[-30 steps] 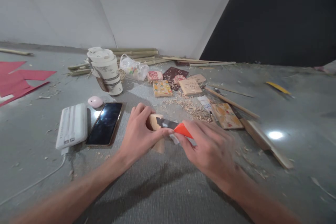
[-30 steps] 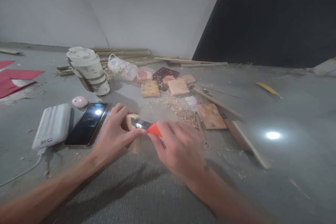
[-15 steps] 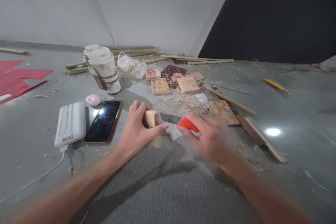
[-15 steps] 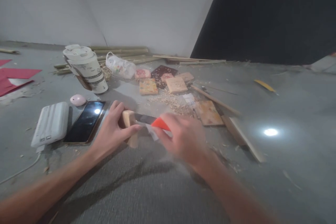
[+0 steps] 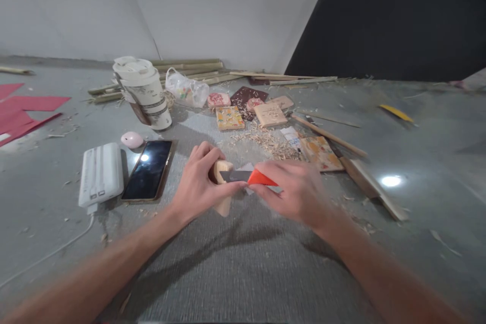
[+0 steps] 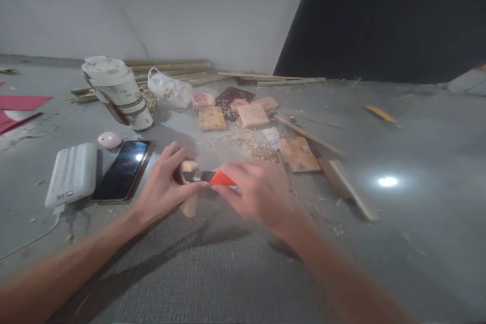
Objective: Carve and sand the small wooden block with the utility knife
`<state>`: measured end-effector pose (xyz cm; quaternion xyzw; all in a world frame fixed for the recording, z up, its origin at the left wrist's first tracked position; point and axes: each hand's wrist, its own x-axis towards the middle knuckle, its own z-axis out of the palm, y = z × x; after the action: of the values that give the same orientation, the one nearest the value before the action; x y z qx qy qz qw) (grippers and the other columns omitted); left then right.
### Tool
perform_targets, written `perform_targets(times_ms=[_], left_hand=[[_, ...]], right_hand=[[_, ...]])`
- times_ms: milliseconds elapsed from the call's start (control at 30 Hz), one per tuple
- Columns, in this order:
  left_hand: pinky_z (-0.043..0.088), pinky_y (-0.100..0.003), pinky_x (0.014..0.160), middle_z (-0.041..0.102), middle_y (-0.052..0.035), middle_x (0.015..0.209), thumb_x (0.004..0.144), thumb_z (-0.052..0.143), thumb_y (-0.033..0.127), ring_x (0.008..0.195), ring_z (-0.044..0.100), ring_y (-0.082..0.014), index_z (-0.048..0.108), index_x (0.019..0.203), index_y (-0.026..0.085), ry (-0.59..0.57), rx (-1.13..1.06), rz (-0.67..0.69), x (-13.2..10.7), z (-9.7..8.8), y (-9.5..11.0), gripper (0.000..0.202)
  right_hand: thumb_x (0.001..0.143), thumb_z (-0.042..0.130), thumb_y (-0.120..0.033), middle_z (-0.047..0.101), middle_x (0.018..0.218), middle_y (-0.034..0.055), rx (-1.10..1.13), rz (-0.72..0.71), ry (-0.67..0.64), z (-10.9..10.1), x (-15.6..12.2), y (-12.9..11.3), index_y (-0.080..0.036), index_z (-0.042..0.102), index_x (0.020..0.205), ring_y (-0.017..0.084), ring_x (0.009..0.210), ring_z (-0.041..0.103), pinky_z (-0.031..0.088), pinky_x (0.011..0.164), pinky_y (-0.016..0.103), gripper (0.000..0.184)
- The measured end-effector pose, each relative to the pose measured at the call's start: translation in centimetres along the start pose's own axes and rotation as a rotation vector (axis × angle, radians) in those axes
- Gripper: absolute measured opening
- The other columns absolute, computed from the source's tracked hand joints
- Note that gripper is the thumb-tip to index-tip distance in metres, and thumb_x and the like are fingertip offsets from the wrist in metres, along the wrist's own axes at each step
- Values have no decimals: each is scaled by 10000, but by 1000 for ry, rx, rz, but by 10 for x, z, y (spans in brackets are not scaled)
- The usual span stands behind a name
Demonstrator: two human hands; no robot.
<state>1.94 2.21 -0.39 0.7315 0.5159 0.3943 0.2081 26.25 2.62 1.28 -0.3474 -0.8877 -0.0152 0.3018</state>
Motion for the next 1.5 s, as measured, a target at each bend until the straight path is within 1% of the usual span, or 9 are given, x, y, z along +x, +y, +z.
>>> perform_targets(times_ms=[133, 233, 500, 700, 833, 1000, 1100, 1300, 1500], left_hand=[[437, -428, 838, 514, -16, 904, 987, 697, 485, 896, 502, -245, 533, 823, 238, 96, 28, 62, -5, 0, 4, 339], [445, -426, 847, 514, -16, 941, 945, 759, 494, 911, 507, -244, 536, 844, 239, 92, 7, 43, -6, 2, 3, 353], [485, -470, 966, 525, -23, 1039, 846, 895, 566, 1023, 537, -274, 565, 951, 249, 68, 30, -26, 1, -1, -5, 469], [495, -462, 929, 526, -36, 1048, 836, 880, 662, 1005, 523, -280, 592, 984, 250, 53, 36, -14, -1, 0, -4, 524], [485, -444, 875, 520, -34, 997, 928, 777, 656, 955, 526, -266, 589, 915, 242, 47, 8, -11, -2, 0, 0, 454], [460, -450, 866, 513, -26, 922, 947, 721, 517, 919, 512, -257, 565, 829, 243, 123, 2, 1, -4, -2, 6, 337], [457, -430, 812, 493, -22, 905, 958, 655, 503, 877, 508, -245, 549, 837, 249, 118, -117, -40, -3, -2, 2, 301], [448, -437, 823, 485, -51, 930, 1068, 324, 533, 892, 480, -258, 486, 845, 256, 71, -448, -117, 3, 0, -13, 390], [484, -429, 812, 490, -62, 908, 1021, 350, 662, 878, 485, -265, 465, 838, 258, 60, -507, -203, 5, 2, -11, 459]], right_hand=[[1110, 673, -397, 708, 732, -22, -233, 143, 186, -4, 1, -3, -215, 723, 928, 127, 602, 573, 308, 576, 321, 262], [1105, 670, -409, 672, 676, -33, -275, 174, 249, -8, 2, 5, -219, 731, 928, 124, 577, 566, 310, 565, 310, 267], [1120, 620, -448, 701, 727, -16, 5, 66, 48, -3, -1, 11, -217, 712, 923, 131, 600, 566, 351, 590, 298, 317], [1123, 622, -426, 705, 756, -21, 79, -7, -21, 4, -2, 9, -214, 710, 950, 131, 618, 575, 365, 606, 307, 288], [1131, 618, -428, 710, 755, -15, 30, -35, 0, 4, 0, 4, -209, 703, 939, 127, 605, 574, 351, 586, 307, 303], [1127, 632, -401, 729, 751, -2, -161, 131, 162, -4, 1, -3, -214, 713, 932, 135, 616, 602, 337, 582, 311, 282], [1122, 636, -420, 710, 720, -10, -175, 171, 207, -5, 1, 3, -223, 727, 949, 136, 605, 606, 350, 591, 305, 277], [1118, 610, -414, 710, 702, -12, -81, 175, 136, 2, 1, 13, -221, 723, 921, 140, 594, 621, 354, 580, 288, 299], [1110, 622, -434, 712, 729, -13, -32, 215, 74, 5, -3, 13, -229, 712, 931, 148, 631, 628, 345, 601, 296, 287]])
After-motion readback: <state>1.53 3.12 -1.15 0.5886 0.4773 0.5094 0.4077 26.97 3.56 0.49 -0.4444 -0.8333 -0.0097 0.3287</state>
